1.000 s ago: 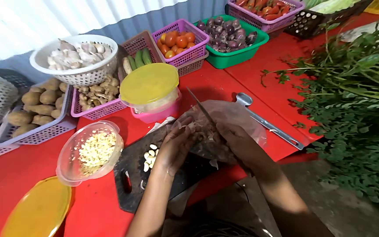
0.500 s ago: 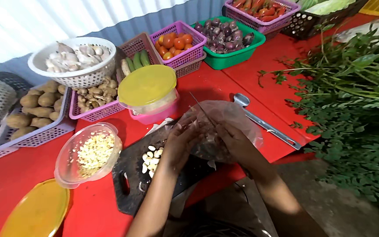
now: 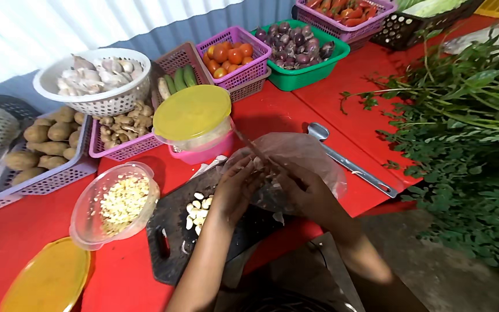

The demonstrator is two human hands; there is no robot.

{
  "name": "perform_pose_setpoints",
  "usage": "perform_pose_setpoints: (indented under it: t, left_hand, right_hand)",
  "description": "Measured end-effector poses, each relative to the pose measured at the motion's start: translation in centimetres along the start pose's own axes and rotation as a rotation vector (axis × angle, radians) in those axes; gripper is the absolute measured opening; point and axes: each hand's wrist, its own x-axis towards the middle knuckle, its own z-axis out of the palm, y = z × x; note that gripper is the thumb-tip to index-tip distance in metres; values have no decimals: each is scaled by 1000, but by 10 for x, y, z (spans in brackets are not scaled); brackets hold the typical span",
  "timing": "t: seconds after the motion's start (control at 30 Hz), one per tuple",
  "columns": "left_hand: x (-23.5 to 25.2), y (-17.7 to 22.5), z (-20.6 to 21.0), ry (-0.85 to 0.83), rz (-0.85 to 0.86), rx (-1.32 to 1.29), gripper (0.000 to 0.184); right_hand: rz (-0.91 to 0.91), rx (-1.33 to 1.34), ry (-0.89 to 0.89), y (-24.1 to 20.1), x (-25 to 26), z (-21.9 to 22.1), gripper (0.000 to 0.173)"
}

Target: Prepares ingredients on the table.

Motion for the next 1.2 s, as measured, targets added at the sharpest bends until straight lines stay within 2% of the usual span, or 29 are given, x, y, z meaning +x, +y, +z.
perform_pose_setpoints:
  t: [0.17,0.33,0.67,0.83,0.9,1.0,1.03,1.13,1.2]
  left_hand:
    - [1,-4,-4,-40,11,-10,28]
    - [-1,-2,-2,-5,15,3,25]
    - [-6,-1,1,30,-43,-52,23]
    - [-9,2,3,78,-44,-81,24]
    - [-10,2,2,61,-32,-78,24]
    - [-12,4,2,39,-21,-35,20]
    - [-12,4,2,35,-24,-25,22]
    - [-14,5,1,18,-32,-33,23]
    - [-14,6,-1,38,-27,-41,22]
  right_hand:
    - [-214,-214,-23,9,-1,5,44]
    - [-245,-395,18,10,-1,9,46]
    - [-299,-434,30,9,-5,11,46]
    - [-370,-550,135,9,-5,20,43]
    - [-317,-396,108,9,-4,18,42]
    - [-113,95,42,3,-1,14,34]
    - [-31,182,49,1,1,12,33]
    - [132,205,162,2,8,4,25]
    - [146,163,215,6,9,0,25]
